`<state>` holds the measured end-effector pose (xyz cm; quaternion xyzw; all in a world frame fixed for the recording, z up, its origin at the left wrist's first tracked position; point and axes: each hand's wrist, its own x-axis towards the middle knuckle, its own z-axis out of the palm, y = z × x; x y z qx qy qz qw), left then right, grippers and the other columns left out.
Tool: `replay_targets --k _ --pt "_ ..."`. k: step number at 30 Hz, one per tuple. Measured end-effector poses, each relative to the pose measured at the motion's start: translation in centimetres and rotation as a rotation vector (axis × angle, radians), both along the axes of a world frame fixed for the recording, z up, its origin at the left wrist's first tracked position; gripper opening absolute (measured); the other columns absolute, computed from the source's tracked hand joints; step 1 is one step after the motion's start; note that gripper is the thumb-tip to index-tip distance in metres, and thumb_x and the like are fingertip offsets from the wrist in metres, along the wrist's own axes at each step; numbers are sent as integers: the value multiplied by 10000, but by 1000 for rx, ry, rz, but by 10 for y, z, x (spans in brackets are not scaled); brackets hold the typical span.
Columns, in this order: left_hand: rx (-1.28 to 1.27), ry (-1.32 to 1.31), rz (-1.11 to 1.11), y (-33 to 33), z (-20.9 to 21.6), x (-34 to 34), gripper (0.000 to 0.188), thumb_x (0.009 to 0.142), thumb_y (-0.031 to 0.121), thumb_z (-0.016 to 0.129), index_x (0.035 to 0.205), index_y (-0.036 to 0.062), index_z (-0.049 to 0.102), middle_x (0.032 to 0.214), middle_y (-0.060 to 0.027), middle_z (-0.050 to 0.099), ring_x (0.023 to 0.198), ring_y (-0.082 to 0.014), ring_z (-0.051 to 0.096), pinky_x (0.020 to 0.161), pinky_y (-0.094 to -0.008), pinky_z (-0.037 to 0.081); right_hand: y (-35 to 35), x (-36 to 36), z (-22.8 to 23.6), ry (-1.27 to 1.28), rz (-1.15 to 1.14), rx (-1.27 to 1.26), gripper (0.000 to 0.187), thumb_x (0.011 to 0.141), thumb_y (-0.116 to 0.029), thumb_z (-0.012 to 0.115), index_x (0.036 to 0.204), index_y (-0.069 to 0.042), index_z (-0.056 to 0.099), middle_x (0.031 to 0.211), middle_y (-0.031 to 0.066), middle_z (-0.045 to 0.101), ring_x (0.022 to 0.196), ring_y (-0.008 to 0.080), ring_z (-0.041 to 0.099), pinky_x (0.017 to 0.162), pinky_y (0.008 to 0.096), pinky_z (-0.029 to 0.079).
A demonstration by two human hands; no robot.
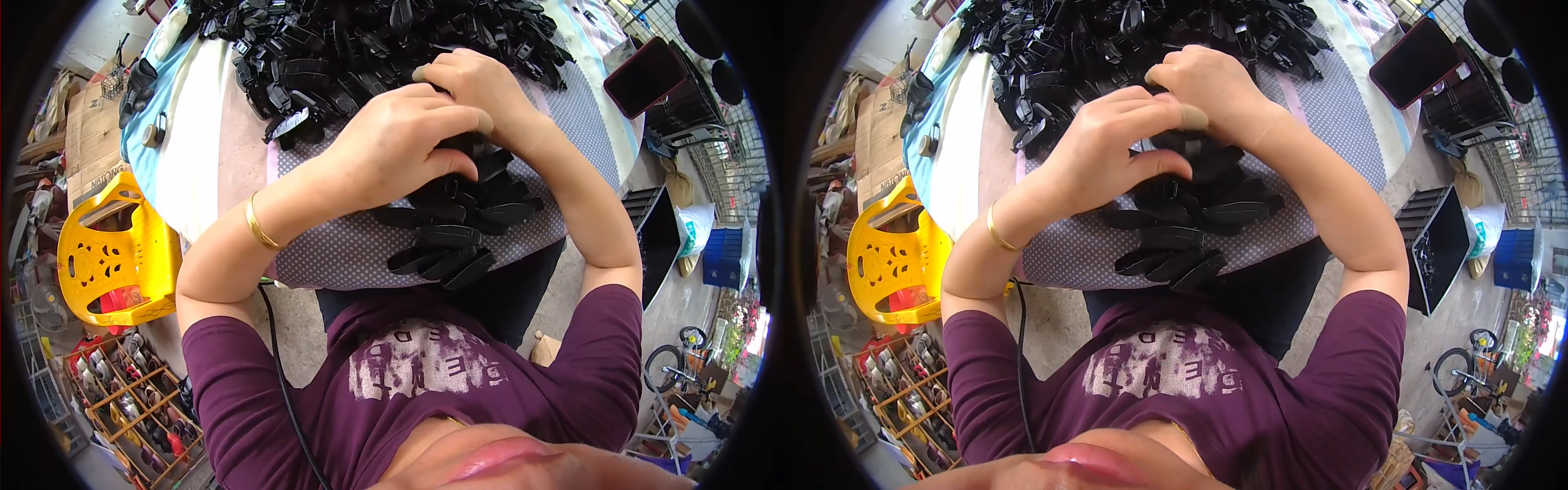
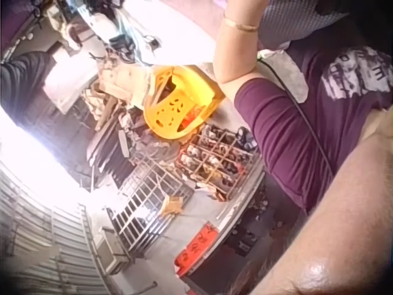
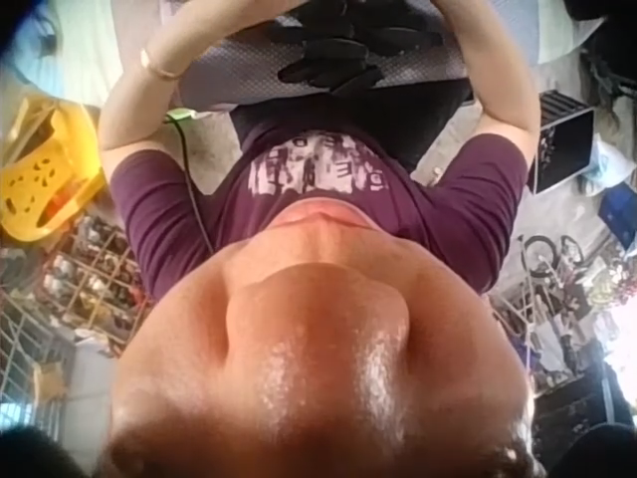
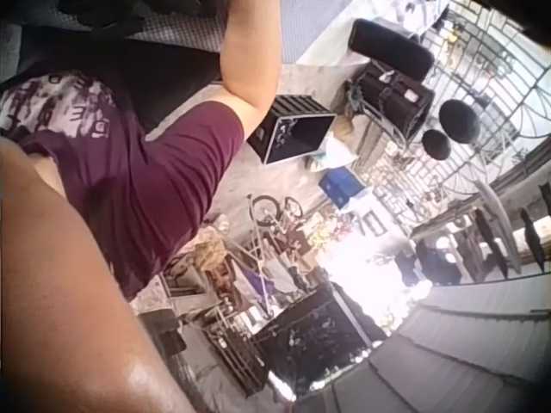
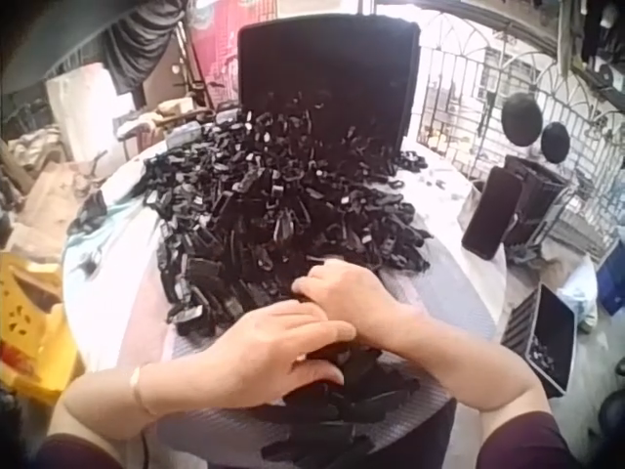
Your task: Assembling black plastic clips by snapping components together.
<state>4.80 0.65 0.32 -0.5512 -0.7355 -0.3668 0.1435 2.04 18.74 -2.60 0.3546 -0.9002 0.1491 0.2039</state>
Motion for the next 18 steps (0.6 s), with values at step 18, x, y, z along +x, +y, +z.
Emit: replay_targets --k 18 --pt "-459 424 493 -53 7 -78 309 770 9 659 1074 51 622 1057 -66 602 1019 -220 569 886 -331 475 -6 9 32 -861 56 -1274 199 809 -10 666 969 -19 548 882 67 624 774 143 625 700 264 535"
